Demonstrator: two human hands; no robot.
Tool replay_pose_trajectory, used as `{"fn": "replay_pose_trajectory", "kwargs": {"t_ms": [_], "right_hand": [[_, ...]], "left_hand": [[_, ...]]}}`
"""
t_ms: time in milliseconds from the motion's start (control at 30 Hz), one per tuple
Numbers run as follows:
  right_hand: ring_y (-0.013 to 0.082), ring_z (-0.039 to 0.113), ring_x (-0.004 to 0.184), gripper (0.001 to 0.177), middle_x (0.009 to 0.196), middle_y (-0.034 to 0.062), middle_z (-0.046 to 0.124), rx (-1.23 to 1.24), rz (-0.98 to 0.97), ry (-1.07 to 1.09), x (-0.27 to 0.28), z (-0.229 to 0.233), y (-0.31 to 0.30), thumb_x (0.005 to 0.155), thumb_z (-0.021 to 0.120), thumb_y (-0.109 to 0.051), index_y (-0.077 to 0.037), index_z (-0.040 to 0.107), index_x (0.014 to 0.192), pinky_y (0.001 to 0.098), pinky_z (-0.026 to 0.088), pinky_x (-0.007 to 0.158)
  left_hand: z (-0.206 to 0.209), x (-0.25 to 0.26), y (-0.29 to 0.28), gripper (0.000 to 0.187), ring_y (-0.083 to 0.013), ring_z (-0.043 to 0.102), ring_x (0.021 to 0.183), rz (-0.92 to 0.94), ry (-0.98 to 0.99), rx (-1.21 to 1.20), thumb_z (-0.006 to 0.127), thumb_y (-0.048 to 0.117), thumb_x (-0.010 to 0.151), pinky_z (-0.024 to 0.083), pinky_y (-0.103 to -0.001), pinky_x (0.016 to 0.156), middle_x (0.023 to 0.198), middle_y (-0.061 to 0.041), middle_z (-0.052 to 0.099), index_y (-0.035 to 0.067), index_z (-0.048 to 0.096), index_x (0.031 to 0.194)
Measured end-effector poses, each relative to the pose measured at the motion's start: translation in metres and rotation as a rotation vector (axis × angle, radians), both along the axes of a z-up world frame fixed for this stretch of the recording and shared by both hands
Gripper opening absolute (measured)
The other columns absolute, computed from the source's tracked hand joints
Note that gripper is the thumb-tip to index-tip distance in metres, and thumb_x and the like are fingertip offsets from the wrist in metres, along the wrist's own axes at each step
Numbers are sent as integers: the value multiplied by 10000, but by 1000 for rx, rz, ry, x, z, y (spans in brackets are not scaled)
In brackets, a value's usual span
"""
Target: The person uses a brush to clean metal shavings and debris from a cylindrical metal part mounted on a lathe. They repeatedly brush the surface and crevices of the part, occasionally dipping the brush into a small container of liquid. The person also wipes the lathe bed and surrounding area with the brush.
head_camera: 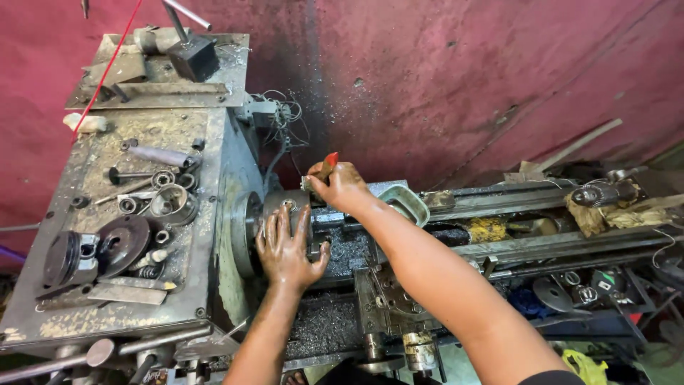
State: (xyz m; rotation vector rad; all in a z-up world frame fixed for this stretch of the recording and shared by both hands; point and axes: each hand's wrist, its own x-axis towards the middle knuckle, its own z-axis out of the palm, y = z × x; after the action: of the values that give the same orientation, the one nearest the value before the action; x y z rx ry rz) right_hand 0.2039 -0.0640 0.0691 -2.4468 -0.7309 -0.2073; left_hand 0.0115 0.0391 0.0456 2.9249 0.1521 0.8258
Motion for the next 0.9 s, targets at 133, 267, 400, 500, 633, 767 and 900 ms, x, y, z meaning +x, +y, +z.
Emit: {"fn": "replay_pose_trajectory", "kwargs": {"t_ms": [133,267,400,500,633,767,900], "right_hand": [[337,763,905,237,866,123,787,96,79,-13,4,0,-5,915,702,-382,-284,753,1126,460,620,817],[328,760,927,247,901,96,793,145,88,-10,9,-8,-7,943,698,-412,-303,733,1162,457,610,846],[336,752,965,245,951,91,794,172,85,63,12,-19,-7,948,700,-415,-293,735,1157,447,606,857],[301,754,988,241,972,50,798,155,57,85,14,-19,-10,956,676,-437,-327,730,1164,422,605,882],[278,773,927,253,922,52,801,122,-43,48,10,-11,-16,964,674,-466,-334,722,1175,413,612,878],[312,769,915,263,899,80,795,144,-95,42,1,-3,-22,948,669,-490,-351,722,1165,424,618,856],[331,771,892,313,871,123,780,111,-207,9,6,-13,-13,910,664,-580,-351,730,1114,434,633,836]], "left_hand": [[-1,-2,1,834,-363,476,1378,0,-18,-4,644,614,731,295,-584,1140,1488,-148,523,296,528,1493],[-5,4,6,853,-370,470,1385,-16,-60,34,638,622,724,311,-587,1124,1474,-148,536,289,523,1501],[6,7,6,775,-369,512,1337,-11,-82,61,650,567,731,380,-569,1056,1417,-156,580,257,589,1438],[28,18,6,723,-354,488,1389,38,177,19,545,639,806,370,-581,1093,1438,-125,597,300,594,1443],[35,47,14,686,-333,541,1336,50,151,11,595,632,756,444,-567,1043,1364,-102,649,287,673,1344],[55,84,25,656,-348,626,1271,18,467,-89,568,655,795,449,-564,1060,1286,-100,724,277,706,1313],[81,115,30,626,-374,680,1216,59,786,-267,543,659,824,527,-537,1017,1188,-137,764,242,768,1233]]}}
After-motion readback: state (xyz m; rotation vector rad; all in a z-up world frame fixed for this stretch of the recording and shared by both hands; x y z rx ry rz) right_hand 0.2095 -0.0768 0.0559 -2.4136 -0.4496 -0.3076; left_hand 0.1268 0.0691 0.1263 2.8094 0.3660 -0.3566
